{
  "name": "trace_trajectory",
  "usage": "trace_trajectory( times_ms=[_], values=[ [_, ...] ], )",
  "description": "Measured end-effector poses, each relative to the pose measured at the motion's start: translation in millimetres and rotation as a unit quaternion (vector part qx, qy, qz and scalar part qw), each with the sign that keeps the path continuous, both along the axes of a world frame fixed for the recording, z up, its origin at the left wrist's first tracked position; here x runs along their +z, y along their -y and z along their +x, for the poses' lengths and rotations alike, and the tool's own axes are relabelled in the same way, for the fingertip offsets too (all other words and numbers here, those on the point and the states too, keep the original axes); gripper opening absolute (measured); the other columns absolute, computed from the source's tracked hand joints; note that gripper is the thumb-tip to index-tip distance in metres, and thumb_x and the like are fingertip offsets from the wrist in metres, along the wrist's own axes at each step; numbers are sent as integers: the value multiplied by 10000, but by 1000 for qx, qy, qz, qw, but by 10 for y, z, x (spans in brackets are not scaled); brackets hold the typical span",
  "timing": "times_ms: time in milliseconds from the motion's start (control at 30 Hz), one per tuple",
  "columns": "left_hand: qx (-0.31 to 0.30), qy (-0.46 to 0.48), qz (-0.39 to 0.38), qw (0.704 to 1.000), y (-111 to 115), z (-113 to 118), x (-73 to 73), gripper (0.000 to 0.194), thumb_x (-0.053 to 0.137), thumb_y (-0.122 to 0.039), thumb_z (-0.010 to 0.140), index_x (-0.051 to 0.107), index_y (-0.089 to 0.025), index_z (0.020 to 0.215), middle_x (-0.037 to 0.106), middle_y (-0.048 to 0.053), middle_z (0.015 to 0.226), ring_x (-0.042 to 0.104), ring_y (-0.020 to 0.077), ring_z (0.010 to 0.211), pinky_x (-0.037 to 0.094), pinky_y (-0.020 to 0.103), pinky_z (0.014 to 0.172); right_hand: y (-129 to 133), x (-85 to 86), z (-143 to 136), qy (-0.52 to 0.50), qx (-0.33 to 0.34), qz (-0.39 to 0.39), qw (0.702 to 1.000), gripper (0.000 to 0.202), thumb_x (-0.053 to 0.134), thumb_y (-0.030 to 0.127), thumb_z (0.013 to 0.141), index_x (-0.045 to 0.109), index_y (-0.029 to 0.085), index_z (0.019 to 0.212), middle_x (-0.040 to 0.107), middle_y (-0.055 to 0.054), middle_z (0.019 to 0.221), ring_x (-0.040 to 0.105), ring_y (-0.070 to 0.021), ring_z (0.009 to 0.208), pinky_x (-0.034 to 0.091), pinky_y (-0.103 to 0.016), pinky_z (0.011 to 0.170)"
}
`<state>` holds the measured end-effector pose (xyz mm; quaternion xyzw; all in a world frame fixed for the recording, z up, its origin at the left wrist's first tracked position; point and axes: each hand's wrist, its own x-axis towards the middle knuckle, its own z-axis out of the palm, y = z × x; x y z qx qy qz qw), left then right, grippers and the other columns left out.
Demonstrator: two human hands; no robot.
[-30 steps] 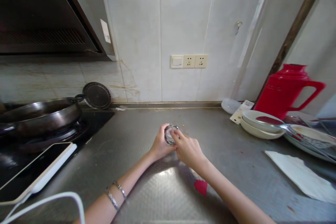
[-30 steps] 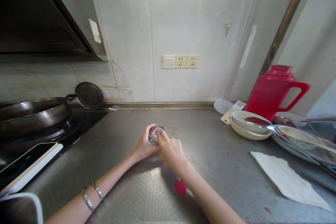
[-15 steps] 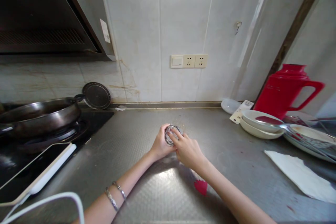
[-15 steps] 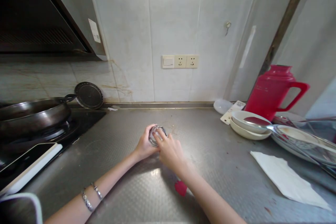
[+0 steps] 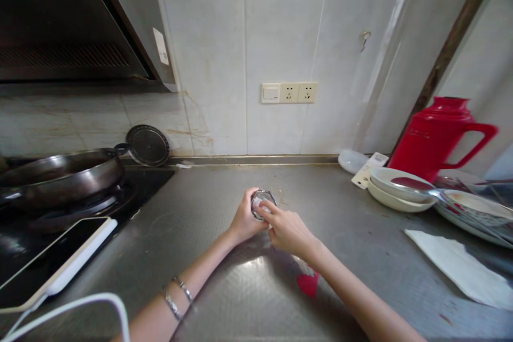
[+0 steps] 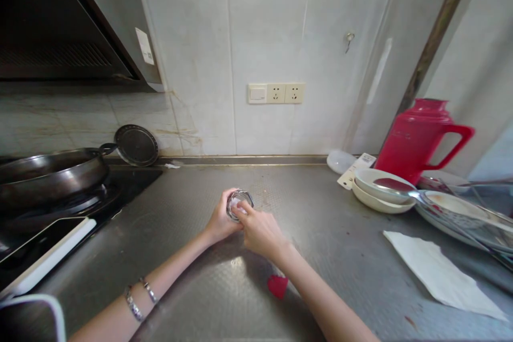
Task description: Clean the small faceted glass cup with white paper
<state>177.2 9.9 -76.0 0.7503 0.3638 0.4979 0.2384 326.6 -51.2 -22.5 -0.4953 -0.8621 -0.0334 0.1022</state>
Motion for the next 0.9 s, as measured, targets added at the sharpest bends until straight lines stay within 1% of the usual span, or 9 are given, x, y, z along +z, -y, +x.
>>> trace_trajectory(
  times_ms=[100, 200, 400, 467, 567, 633, 733, 833, 900],
  values=[
    [-2, 1, 10, 1000, -5, -5, 30, 807, 773, -218, 540, 360, -184, 1233, 538, 128, 1217, 548, 268, 1126, 440, 423, 965, 2, -13, -20, 15, -14, 24, 999, 693, 426, 64, 737, 319, 268, 1390, 350, -63, 1473, 612, -217, 993, 500, -298, 686],
    [-9, 2, 11, 1000, 22, -2, 81, 816, 798, -261, 542, 363, -177, 1228, 537, 139, 1224, 546, 269, 1133, 431, 425, 980, 21, -14, -76, 27, -58, 45, 997, 685, 436, 60, 738, 329, 265, 1382, 349, -60, 1477, 599, -233, 1008, 503, -298, 658],
    [-33, -6, 17, 999, 57, 6, 102, 805, 788, -259, 554, 356, -175, 1228, 549, 130, 1201, 561, 250, 1105, 442, 409, 970, 51, 6, -122, 15, -116, 44, 992, 593, 451, 83, 719, 404, 223, 1293, 491, -89, 1340, 666, -207, 795, 461, -280, 553],
    [-26, -16, 28, 999, 49, 5, 88, 801, 783, -260, 546, 365, -174, 1224, 545, 126, 1198, 559, 252, 1101, 437, 416, 973, 42, 10, -98, 2, -107, 28, 994, 494, 445, 97, 728, 466, 212, 1208, 569, -83, 1216, 669, -207, 767, 448, -278, 553],
    [-26, -24, 30, 999, 28, -2, 66, 814, 775, -253, 531, 364, -174, 1229, 548, 121, 1186, 567, 251, 1077, 450, 412, 952, 19, 11, -48, -17, -54, -1, 998, 385, 430, 97, 728, 535, 222, 1076, 620, -49, 1064, 666, -208, 787, 439, -270, 575],
    [-21, -25, 24, 999, 14, -9, 54, 811, 755, -225, 538, 354, -173, 1241, 549, 122, 1185, 573, 249, 1065, 462, 407, 933, 6, 7, -18, -29, -15, -10, 999, 433, 430, 91, 713, 533, 242, 1106, 610, -34, 1113, 661, -203, 818, 447, -268, 602],
    [-5, -24, 21, 999, 1, -19, 41, 798, 726, -176, 546, 347, -172, 1248, 544, 127, 1197, 570, 253, 1078, 459, 415, 938, -5, -8, 2, -26, 5, -1, 1000, 637, 444, 76, 681, 429, 278, 1285, 491, -28, 1343, 647, -204, 880, 471, -285, 644],
    [-7, -23, 27, 999, 3, -19, 37, 791, 738, -182, 548, 352, -179, 1238, 545, 129, 1202, 562, 262, 1102, 449, 425, 953, -3, -27, -19, 2, -23, 17, 1000, 725, 439, 60, 703, 326, 293, 1380, 349, -40, 1471, 614, -220, 966, 491, -309, 674],
    [-15, -23, 29, 999, 10, -14, 40, 789, 754, -214, 560, 348, -178, 1236, 545, 137, 1204, 561, 263, 1106, 450, 427, 951, 7, -32, -50, 20, -54, 27, 998, 702, 438, 61, 731, 323, 292, 1383, 331, -52, 1482, 593, -233, 1002, 497, -315, 671]
  ],
)
